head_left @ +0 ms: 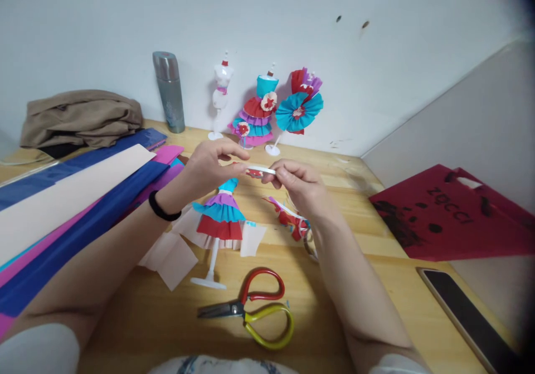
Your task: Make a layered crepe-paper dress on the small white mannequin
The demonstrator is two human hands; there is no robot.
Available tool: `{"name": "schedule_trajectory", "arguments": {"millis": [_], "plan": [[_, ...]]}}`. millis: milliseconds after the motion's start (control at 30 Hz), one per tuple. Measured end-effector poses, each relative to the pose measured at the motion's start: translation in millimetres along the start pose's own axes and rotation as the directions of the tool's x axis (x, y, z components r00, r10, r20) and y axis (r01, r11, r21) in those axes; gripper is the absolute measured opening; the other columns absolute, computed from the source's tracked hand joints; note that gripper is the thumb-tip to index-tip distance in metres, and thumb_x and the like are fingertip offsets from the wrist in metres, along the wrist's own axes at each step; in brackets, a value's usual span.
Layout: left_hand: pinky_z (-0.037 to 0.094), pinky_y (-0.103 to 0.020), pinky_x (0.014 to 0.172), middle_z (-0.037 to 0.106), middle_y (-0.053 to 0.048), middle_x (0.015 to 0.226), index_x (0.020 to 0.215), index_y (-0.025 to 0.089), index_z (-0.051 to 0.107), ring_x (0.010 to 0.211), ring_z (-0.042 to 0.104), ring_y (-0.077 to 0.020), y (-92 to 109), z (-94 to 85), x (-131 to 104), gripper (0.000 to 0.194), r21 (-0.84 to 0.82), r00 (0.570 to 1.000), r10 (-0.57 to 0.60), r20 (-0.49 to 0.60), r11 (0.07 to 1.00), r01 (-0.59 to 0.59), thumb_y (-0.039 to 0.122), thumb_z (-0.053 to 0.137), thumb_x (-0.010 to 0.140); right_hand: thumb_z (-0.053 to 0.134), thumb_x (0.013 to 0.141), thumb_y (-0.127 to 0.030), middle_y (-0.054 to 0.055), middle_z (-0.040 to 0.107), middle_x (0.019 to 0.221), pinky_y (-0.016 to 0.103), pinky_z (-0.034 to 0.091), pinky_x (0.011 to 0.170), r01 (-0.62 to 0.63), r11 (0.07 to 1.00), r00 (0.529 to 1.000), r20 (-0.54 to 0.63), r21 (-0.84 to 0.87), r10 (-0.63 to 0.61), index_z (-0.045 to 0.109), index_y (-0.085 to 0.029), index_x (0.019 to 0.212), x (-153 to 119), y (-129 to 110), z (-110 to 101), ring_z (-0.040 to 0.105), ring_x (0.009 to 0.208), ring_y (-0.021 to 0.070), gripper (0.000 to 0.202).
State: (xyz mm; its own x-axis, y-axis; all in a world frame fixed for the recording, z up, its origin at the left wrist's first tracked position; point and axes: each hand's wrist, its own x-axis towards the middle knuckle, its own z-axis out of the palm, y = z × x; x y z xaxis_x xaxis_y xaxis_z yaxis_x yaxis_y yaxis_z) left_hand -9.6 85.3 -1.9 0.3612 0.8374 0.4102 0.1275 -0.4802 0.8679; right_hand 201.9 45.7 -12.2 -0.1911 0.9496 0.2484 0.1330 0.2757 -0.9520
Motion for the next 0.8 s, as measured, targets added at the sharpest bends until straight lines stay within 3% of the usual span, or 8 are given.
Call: {"name": "schedule_trajectory", "arguments": {"millis": [67,133,233,333,467,633,800], "plan": [[0.048,-0.031,0.081,0.074,-0.006,0.087,0.075,0.020,0.073,0.084,0.063,-0.0200,-2,0.1,1,0.004,0.123,0.992,0.116,-0.054,0.986,-0.109,0.023,0.074,0.074,0.062,0.087,-0.049,0.001,0.059,0.069,0.030,0.036,0.064,0.033,0.994,0.999,-0.003,-0.101,-0.033,0.069,-0.021,0.073,-5,-1,-2,0.046,0.065,0.0162,0.032],[0.045,-0.034,0.083,0.072,-0.005,0.080,0.067,0.021,0.070,0.083,0.061,-0.0206,-3,0.3,2,0.009,0.254,0.978,0.208,-0.031,0.948,-0.194,0.021,0.073,0.075,0.060,0.090,-0.049,0.001,0.059,0.069,0.032,0.037,0.066,0.077,0.976,0.997,-0.007,-0.201,-0.080,0.067,-0.022,0.073,-8,-4,-2,0.047,0.066,0.0172,0.033],[0.042,-0.035,0.084,0.069,-0.005,0.077,0.064,0.020,0.065,0.083,0.058,-0.0215,0,1.0,0,0.014,0.394,0.968,0.249,0.009,0.889,-0.233,0.018,0.068,0.078,0.059,0.092,-0.049,0.001,0.057,0.067,0.034,0.039,0.070,0.167,0.927,0.983,-0.017,-0.335,-0.183,0.063,-0.024,0.070,-10,-10,0,0.050,0.068,0.0193,0.034],[0.041,-0.033,0.081,0.068,-0.004,0.076,0.067,0.019,0.066,0.080,0.058,-0.0196,4,2.0,-2,0.012,0.395,0.980,0.195,0.024,0.899,-0.189,0.015,0.065,0.078,0.056,0.094,-0.051,0.002,0.058,0.069,0.037,0.040,0.073,0.207,0.894,0.973,-0.014,-0.398,-0.232,0.062,-0.025,0.070,-10,-14,1,0.052,0.071,0.0201,0.036],[0.042,-0.027,0.070,0.069,-0.003,0.073,0.068,0.017,0.068,0.072,0.059,-0.0157,5,2.5,-2,0.010,0.224,0.997,0.007,0.080,0.974,-0.025,0.017,0.065,0.077,0.056,0.094,-0.055,0.003,0.060,0.071,0.038,0.042,0.073,0.158,0.913,0.983,-0.024,-0.376,-0.180,0.062,-0.026,0.071,-11,-15,-3,0.052,0.073,0.0209,0.038],[0.037,-0.023,0.054,0.062,-0.002,0.061,0.064,0.015,0.067,0.060,0.054,-0.0135,0,1.5,1,0.017,0.013,0.966,-0.160,0.203,0.987,0.161,0.028,0.070,0.075,0.061,0.091,-0.052,0.002,0.058,0.068,0.035,0.042,0.068,0.136,0.951,0.988,-0.034,-0.277,-0.151,0.065,-0.025,0.067,-13,-15,-5,0.052,0.069,0.0191,0.036],[0.033,-0.023,0.048,0.058,-0.001,0.056,0.061,0.015,0.064,0.052,0.049,-0.0111,-1,0.2,1,0.018,0.003,0.934,-0.220,0.281,0.974,0.228,0.025,0.067,0.076,0.064,0.088,-0.052,0.002,0.064,0.070,0.035,0.045,0.068,0.128,0.971,0.989,-0.044,-0.202,-0.139,0.067,-0.025,0.069,-12,-9,-6,0.057,0.072,0.0205,0.033]]}}
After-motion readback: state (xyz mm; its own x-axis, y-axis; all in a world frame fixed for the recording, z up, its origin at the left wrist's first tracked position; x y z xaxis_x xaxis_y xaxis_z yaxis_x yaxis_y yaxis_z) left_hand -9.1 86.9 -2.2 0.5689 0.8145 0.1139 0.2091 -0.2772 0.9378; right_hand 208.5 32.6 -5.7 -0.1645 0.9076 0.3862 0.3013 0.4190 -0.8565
